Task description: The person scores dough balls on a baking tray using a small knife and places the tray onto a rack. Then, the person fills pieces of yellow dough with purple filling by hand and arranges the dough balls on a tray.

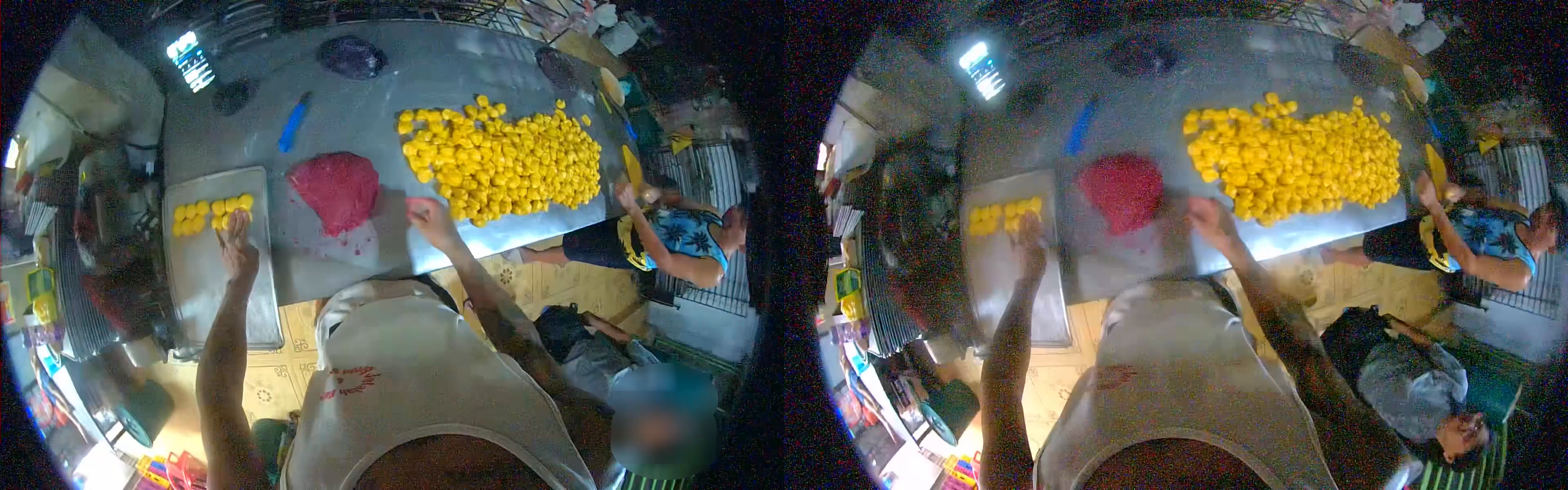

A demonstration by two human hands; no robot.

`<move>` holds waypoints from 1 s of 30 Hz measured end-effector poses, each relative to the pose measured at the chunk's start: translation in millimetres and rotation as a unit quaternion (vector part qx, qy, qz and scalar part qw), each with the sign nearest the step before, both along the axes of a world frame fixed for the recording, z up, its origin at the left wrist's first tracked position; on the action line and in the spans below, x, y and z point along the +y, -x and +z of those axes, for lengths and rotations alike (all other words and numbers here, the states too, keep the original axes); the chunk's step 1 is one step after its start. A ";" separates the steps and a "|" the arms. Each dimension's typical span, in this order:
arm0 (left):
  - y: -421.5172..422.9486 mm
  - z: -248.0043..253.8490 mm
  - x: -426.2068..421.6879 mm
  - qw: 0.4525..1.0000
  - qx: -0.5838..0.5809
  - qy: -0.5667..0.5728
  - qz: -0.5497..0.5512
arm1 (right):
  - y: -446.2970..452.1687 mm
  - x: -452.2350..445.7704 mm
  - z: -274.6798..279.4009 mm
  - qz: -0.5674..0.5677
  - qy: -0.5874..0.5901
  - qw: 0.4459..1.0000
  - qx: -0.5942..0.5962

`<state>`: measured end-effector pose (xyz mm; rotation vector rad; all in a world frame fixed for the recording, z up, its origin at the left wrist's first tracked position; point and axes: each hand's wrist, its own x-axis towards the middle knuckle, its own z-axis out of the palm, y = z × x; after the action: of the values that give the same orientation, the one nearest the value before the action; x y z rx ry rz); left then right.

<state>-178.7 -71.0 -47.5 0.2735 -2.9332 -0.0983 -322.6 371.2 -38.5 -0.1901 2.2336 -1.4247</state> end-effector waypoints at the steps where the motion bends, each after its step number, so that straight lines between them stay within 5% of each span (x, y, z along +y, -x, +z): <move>1: 6.1 3.9 3.7 1.000 0.002 0.007 0.000 | 10.7 7.0 0.0 -0.029 -0.053 0.992 0.114; 3: 20.9 5.8 -7.7 0.965 -0.061 -0.231 0.111 | 42.4 17.0 3.0 -0.025 -0.124 0.975 0.185; 4: 10.1 -54.1 -36.9 0.948 0.065 -0.298 0.087 | 55.0 20.3 3.5 -0.020 -0.201 0.947 0.251; 6: 7.8 11.9 40.3 0.917 0.047 -0.357 0.171 | 71.0 22.5 -14.5 -0.020 -0.205 0.931 0.302; 7: 6.2 38.5 83.8 0.874 0.033 -0.417 0.248 | 71.0 20.3 -23.2 -0.023 -0.213 0.910 0.355; 8: -1.1 10.7 107.1 0.766 0.138 -0.620 0.101 | 69.8 15.1 -15.8 -0.033 -0.236 0.909 0.342; 10: -8.4 -0.9 150.7 0.740 0.108 -0.664 -0.004 | 69.0 11.3 -42.1 0.009 -0.156 0.948 0.278; 11: -6.7 16.4 176.0 0.847 -0.022 -0.528 0.050 | 66.0 10.6 -51.6 0.046 -0.084 0.972 0.213; 13: -9.6 -50.9 218.6 0.530 0.098 -0.836 0.106 | 22.6 -7.6 13.4 0.112 -0.032 0.989 0.094; 14: -9.2 -53.2 231.0 0.527 0.100 -0.837 0.105 | 2.7 -13.2 24.3 0.160 -0.002 0.987 0.032; 15: -9.2 -55.8 239.3 0.605 0.053 -0.794 0.022 | -12.2 -18.9 30.5 0.207 0.028 0.978 -0.029; 17: -8.3 -48.2 233.2 0.674 0.007 -0.736 -0.065 | -36.9 -30.6 -11.2 0.172 0.055 0.982 0.059; 19: -9.9 -29.1 216.1 0.563 -0.056 -0.811 0.151 | -44.8 -47.5 -15.4 0.131 0.081 0.977 0.144; 21: -30.7 -52.3 184.0 0.747 -0.001 -0.664 0.012 | -42.5 -60.1 -9.2 -0.003 -0.090 0.974 0.205; 23: -42.8 -23.4 160.2 0.537 0.012 -0.834 0.129 | -44.0 -76.2 -8.9 -0.006 -0.090 0.954 0.287; 25: -50.8 9.1 147.7 0.519 0.028 -0.846 0.117 | -49.3 -90.2 -28.0 -0.002 -0.153 0.908 0.391; 27: -58.0 15.4 131.8 0.613 -0.010 -0.780 0.126 | -52.5 -94.1 -32.6 0.001 -0.163 0.911 0.380; 30: -69.2 2.6 122.5 0.603 -0.013 -0.787 0.129 | -51.1 -97.5 -33.7 0.018 -0.192 0.908 0.371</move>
<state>-109.4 51.5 -45.0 0.8300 -1.7866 -2.5066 -271.5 273.6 -72.2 -0.7369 3.0402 -0.9366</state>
